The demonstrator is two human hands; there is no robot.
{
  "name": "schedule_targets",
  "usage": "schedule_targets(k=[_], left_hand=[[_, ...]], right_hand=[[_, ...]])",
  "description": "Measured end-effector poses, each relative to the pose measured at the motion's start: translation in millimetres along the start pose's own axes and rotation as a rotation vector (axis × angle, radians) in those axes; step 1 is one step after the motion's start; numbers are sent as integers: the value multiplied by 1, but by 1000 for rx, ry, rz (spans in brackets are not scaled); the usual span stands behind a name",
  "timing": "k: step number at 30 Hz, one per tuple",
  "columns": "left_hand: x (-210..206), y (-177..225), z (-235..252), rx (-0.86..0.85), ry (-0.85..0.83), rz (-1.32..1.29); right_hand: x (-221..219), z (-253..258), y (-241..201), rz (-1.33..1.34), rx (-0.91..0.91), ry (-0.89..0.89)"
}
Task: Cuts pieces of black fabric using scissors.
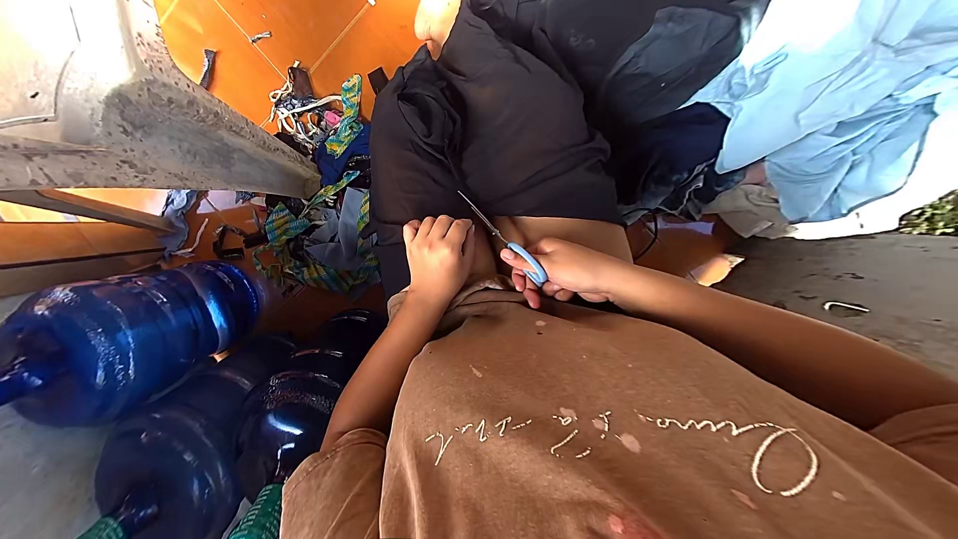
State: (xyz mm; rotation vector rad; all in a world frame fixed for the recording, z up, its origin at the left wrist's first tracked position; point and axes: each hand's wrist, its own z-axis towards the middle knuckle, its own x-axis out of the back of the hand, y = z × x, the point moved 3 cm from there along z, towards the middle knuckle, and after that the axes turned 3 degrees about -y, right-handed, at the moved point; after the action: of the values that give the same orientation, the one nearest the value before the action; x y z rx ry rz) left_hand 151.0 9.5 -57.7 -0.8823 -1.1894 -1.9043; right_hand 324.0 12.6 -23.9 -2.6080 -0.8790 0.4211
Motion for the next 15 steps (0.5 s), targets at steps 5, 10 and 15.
schedule_targets(k=[5,10,15], left_hand=[[-1,0,0,-16,32,-30],[0,-4,-2,-26,45,-59],[0,-5,-1,-16,34,-60]], right_hand=[[-5,7,-2,123,22,-56],[-11,13,-8,125,43,22],[-13,18,-10,161,59,5]])
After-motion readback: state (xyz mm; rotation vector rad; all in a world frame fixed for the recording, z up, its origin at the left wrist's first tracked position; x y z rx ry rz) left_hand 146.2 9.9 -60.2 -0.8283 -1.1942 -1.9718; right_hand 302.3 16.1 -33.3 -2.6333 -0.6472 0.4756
